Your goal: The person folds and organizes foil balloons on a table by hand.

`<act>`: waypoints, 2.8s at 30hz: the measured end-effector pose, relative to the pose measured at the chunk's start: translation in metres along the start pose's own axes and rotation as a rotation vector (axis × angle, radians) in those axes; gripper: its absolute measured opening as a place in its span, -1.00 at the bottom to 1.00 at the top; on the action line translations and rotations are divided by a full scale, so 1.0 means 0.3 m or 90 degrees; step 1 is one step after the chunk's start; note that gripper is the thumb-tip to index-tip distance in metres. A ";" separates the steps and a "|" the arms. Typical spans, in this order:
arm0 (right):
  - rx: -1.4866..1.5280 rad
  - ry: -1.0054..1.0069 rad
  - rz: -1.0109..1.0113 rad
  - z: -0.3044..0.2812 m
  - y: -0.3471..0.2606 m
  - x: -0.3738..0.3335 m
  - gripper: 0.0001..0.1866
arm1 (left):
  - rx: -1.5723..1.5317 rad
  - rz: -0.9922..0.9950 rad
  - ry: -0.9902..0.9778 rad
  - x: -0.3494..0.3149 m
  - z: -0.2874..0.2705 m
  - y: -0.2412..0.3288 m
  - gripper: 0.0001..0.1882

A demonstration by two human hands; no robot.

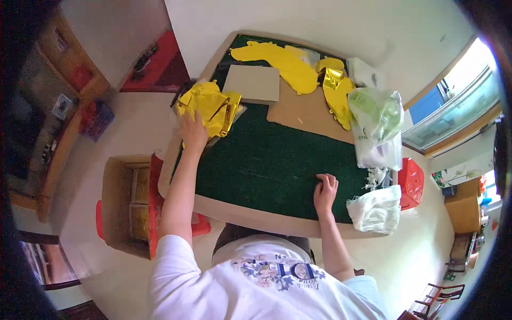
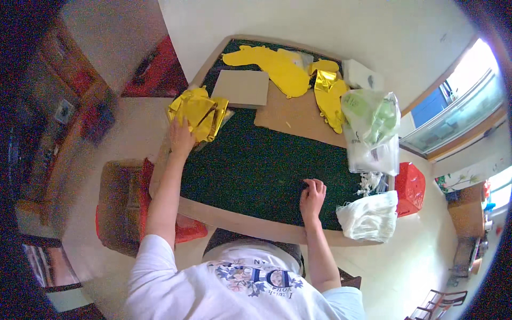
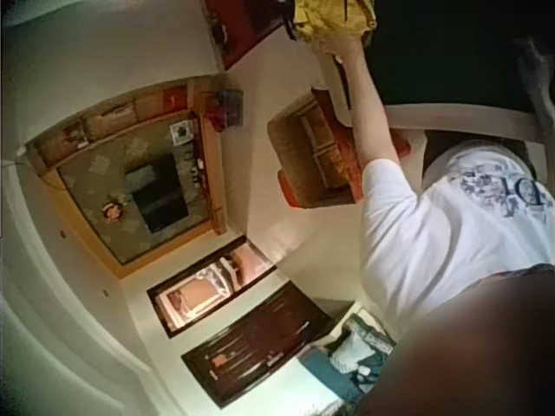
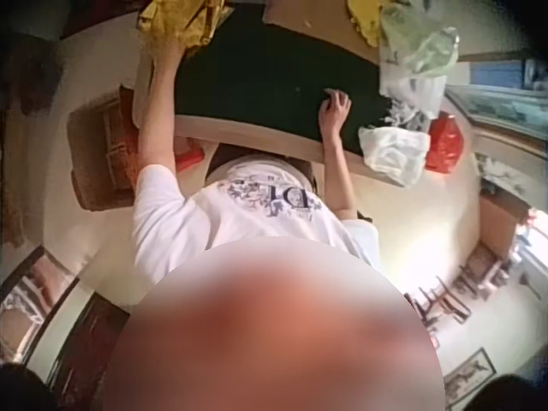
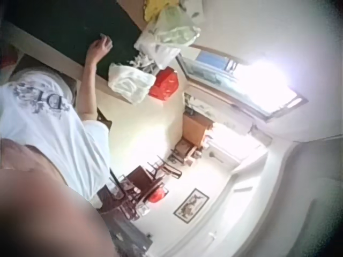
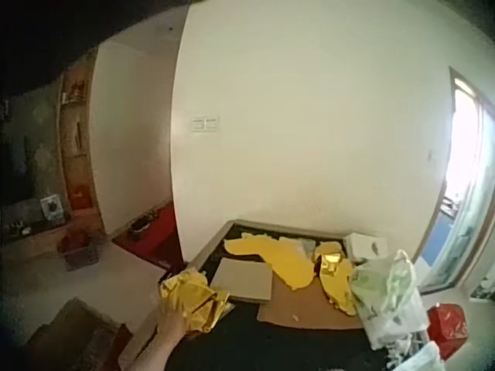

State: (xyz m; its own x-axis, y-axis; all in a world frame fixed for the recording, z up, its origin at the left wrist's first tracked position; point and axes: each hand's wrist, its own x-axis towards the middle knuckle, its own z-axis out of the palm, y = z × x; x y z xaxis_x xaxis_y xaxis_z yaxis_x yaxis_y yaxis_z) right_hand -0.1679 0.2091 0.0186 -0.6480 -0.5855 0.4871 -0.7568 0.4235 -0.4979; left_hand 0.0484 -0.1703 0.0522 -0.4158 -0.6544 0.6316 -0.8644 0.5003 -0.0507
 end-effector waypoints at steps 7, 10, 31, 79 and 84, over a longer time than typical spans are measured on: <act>0.000 -0.008 0.006 -0.018 0.005 0.014 -0.71 | -0.237 -0.115 -0.243 0.094 -0.134 -0.069 -0.76; -0.001 -0.015 0.004 -0.012 0.026 0.013 -0.69 | -0.497 -0.077 -0.167 0.102 -0.366 0.103 -0.83; 0.157 -0.250 -0.129 0.023 -0.330 0.010 -0.29 | -0.852 -0.294 -0.498 -0.395 -0.170 0.336 -0.72; 0.223 -0.042 -0.223 -0.246 -0.172 -0.056 -0.68 | -0.437 0.117 -0.086 -0.271 -0.418 -0.053 -0.69; 0.231 -0.408 -0.156 -0.225 -0.119 -0.172 -0.74 | -0.372 0.084 -0.285 -0.464 -0.429 -0.175 -0.70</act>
State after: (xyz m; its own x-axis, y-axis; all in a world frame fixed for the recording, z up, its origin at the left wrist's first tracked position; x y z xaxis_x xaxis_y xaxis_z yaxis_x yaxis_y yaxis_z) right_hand -0.1133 0.2708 0.0597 -0.2053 -0.9658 0.1583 -0.7251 0.0414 -0.6874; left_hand 0.1880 -0.0325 0.0664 -0.6885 -0.6743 0.2669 -0.5606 0.7283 0.3939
